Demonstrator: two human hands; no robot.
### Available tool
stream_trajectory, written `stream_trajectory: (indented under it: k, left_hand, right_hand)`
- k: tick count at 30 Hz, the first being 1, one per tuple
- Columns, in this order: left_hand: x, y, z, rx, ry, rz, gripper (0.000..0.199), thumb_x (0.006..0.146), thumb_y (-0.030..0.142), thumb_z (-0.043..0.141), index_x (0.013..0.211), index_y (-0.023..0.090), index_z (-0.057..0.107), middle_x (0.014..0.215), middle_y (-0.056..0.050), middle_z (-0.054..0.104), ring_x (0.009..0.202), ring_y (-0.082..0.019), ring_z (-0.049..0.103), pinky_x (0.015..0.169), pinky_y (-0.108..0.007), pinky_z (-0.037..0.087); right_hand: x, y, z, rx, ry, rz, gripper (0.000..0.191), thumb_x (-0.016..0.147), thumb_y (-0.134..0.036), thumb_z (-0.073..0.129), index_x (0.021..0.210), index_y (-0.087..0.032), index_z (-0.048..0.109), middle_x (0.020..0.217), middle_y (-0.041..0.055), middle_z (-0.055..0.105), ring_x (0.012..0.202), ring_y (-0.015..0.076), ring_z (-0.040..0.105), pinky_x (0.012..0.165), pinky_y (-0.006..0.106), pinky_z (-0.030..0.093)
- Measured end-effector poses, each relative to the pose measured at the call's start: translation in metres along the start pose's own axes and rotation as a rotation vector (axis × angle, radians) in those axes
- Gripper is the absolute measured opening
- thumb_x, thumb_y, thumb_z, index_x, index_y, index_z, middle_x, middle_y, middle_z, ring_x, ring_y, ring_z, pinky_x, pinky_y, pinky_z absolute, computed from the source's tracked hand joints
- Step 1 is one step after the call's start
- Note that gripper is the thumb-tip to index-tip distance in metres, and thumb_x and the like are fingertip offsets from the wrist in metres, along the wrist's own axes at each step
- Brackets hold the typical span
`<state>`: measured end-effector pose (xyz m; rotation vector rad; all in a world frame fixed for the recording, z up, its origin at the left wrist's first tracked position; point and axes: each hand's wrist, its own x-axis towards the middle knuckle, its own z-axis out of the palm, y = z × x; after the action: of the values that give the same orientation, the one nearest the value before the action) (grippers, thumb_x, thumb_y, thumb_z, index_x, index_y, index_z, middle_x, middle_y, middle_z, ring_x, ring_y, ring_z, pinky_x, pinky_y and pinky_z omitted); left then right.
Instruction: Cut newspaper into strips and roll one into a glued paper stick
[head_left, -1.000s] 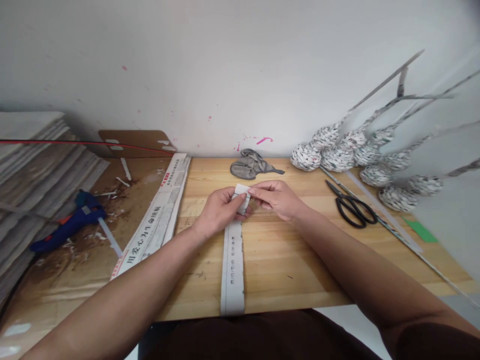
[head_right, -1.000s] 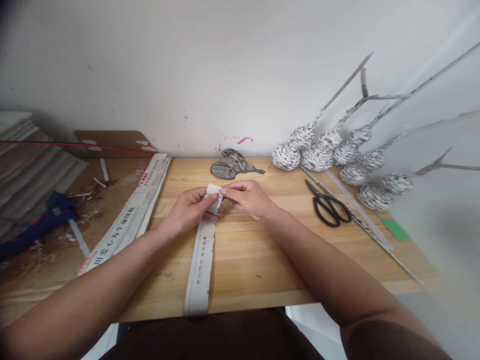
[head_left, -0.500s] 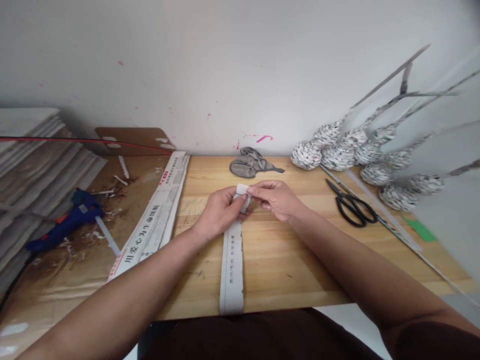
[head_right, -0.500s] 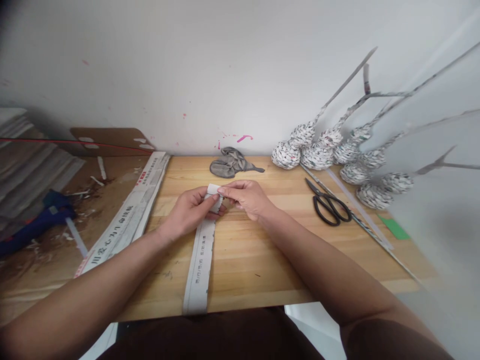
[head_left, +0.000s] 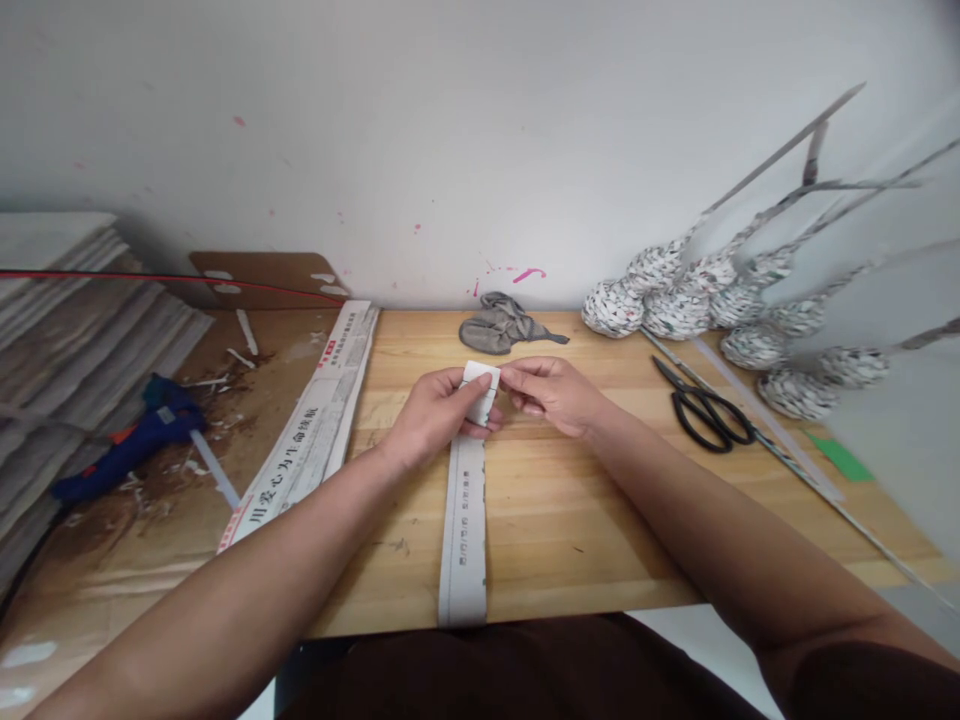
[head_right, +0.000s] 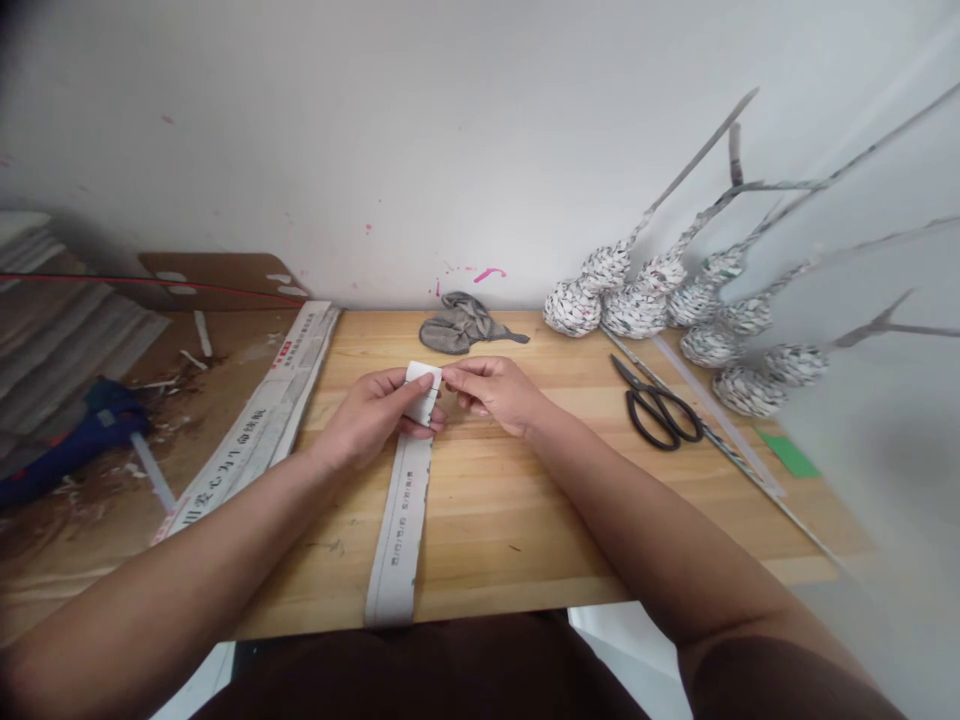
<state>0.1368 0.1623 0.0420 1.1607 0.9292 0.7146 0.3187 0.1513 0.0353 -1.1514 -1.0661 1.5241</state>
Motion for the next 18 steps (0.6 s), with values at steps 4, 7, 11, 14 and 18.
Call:
stream_trajectory:
  k: [4, 7, 11, 14, 18]
  left_hand:
    - [0.0001, -0.0001, 0.0001, 0.008, -0.003, -0.014, 0.041, 0.078, 0.052, 0.071, 0.092, 0.013, 0.069, 0.07, -0.007, 0.073, 0.061, -0.017, 0.069, 0.055, -0.026, 0.057]
    - [-0.0004, -0.0011, 0.0006, 0.054, 0.017, 0.002, 0.042, 0.078, 0.053, 0.071, 0.092, 0.014, 0.069, 0.068, -0.007, 0.072, 0.06, -0.018, 0.069, 0.053, -0.026, 0.056]
    - [-0.0004, -0.0029, 0.0006, 0.121, 0.048, 0.037, 0.039, 0.081, 0.052, 0.069, 0.091, 0.015, 0.068, 0.066, -0.005, 0.072, 0.058, -0.018, 0.069, 0.052, -0.026, 0.056]
    - [0.0002, -0.0045, 0.0001, 0.134, 0.041, 0.042, 0.037, 0.081, 0.05, 0.068, 0.093, 0.016, 0.068, 0.068, -0.005, 0.072, 0.06, -0.018, 0.069, 0.053, -0.027, 0.057]
    - [0.0003, -0.006, 0.0007, 0.118, 0.009, 0.043, 0.034, 0.082, 0.045, 0.069, 0.096, 0.015, 0.067, 0.073, -0.005, 0.073, 0.063, -0.017, 0.07, 0.058, -0.027, 0.057]
  right_hand:
    - [-0.0007, 0.0016, 0.0026, -0.007, -0.011, -0.019, 0.033, 0.065, -0.041, 0.085, 0.081, -0.014, 0.077, 0.059, -0.001, 0.057, 0.054, 0.0078, 0.045, 0.041, 0.02, 0.021]
    - [-0.0007, 0.0033, 0.0043, -0.03, 0.013, -0.034, 0.032, 0.065, -0.041, 0.084, 0.083, -0.014, 0.078, 0.058, -0.0007, 0.057, 0.054, 0.0082, 0.045, 0.043, 0.021, 0.022]
    - [-0.0011, 0.0049, 0.0055, -0.091, 0.02, -0.097, 0.032, 0.069, -0.042, 0.081, 0.086, -0.015, 0.079, 0.06, -0.0009, 0.058, 0.054, 0.0082, 0.045, 0.044, 0.022, 0.026]
    - [-0.0018, 0.0041, 0.0067, -0.133, 0.051, -0.125, 0.031, 0.071, -0.042, 0.079, 0.085, -0.015, 0.079, 0.059, -0.0014, 0.058, 0.053, 0.0083, 0.044, 0.044, 0.022, 0.026]
    - [-0.001, 0.0023, 0.0064, -0.156, 0.1, -0.097, 0.028, 0.071, -0.04, 0.078, 0.081, -0.015, 0.077, 0.054, -0.0023, 0.055, 0.048, 0.0077, 0.041, 0.042, 0.023, 0.024]
